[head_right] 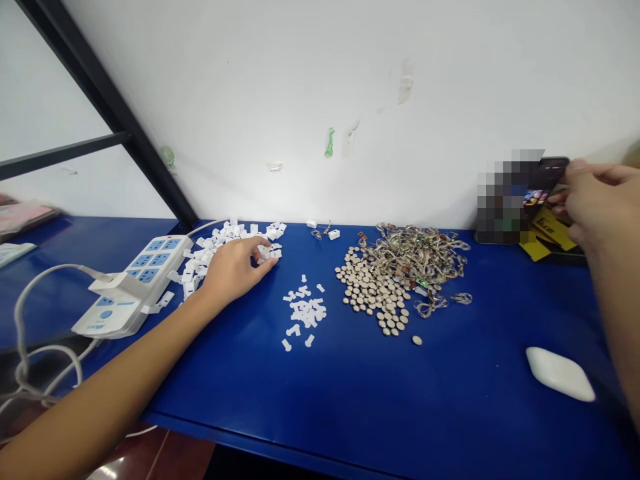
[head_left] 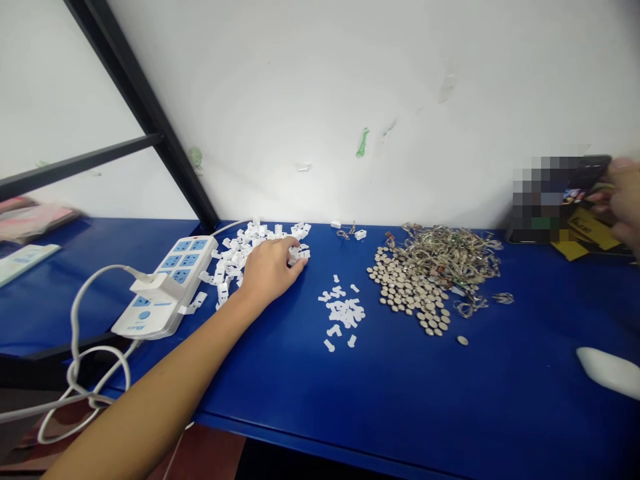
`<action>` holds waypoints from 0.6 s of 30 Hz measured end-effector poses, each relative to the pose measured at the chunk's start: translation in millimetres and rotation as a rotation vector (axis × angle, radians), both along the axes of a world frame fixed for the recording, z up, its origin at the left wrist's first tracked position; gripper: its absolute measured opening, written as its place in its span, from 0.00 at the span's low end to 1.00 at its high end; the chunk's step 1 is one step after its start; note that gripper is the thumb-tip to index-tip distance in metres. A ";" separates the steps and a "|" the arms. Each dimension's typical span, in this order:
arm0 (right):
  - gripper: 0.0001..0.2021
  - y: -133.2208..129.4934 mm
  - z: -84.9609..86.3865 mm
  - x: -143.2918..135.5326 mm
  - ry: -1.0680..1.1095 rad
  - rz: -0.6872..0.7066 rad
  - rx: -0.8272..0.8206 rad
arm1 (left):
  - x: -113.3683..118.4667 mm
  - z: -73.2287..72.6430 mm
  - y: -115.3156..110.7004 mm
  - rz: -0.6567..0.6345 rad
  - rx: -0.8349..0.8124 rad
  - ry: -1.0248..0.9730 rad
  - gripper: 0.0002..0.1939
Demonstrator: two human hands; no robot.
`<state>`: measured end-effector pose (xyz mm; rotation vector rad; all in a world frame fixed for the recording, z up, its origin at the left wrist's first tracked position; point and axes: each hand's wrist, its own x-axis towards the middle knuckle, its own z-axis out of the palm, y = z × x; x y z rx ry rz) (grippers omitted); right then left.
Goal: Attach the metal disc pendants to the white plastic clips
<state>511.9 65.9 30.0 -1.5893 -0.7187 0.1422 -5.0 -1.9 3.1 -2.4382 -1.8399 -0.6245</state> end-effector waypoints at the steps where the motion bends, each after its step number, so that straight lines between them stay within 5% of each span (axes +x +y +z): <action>1: 0.12 -0.5 0.2 -1.3 -0.008 -0.005 0.012 | -0.1 -0.2 0.1 0.000 -0.003 0.000 0.14; 18: 0.11 -2.5 -0.1 -4.1 0.041 0.019 0.016 | 0.2 -0.4 0.0 -0.011 0.004 -0.007 0.12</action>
